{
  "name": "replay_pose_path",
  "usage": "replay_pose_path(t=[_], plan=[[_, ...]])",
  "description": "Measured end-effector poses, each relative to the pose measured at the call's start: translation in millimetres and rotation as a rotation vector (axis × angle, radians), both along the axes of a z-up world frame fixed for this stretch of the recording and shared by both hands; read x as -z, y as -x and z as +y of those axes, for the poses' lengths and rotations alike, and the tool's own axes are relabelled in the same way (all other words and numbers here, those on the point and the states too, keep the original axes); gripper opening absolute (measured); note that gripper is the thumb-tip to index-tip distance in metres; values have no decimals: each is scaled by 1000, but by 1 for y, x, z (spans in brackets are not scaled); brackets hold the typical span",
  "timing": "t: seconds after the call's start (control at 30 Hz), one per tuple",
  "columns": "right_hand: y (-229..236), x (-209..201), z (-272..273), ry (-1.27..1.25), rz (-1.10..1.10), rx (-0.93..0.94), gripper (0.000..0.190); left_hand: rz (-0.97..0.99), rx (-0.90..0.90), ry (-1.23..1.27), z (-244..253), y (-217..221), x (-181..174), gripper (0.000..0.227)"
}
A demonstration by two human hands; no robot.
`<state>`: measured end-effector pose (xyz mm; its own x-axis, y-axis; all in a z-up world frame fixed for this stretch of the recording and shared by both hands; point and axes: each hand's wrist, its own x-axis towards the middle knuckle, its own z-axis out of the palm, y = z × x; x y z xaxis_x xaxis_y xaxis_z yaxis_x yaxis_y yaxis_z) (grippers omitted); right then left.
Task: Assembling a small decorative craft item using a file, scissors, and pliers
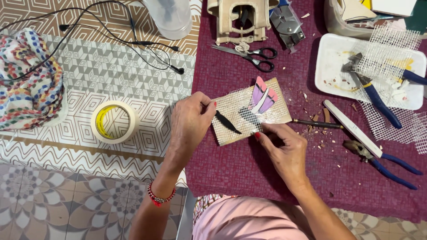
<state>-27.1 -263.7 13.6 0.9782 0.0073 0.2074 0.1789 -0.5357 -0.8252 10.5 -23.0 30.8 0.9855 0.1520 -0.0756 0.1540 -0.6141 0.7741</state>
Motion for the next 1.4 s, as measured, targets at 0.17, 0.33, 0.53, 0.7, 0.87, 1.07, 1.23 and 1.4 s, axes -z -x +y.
replay_pose_path(t=[0.17,0.33,0.53,0.7,0.87,1.07,1.23,1.4], plan=[[-2,1,3,35,-55,-24,16,118,14,-9,1,-5,-14,20],[-2,4,0,16,-33,-27,19,174,31,-3,3,-7,-15,20],[-2,11,-2,-187,103,-21,34,189,27,26,6,-4,-17,20],[-4,13,5,-284,138,-14,27,198,15,70,7,-5,-4,18],[-8,16,9,-309,202,87,10,78,11,134,6,-3,0,11],[-13,5,12,-301,228,85,8,-3,-17,244,8,-6,8,6],[-19,-9,18,-275,232,68,6,-21,2,310,17,-9,5,8],[-40,-23,26,-220,165,22,7,-24,8,305,29,-27,8,10]])
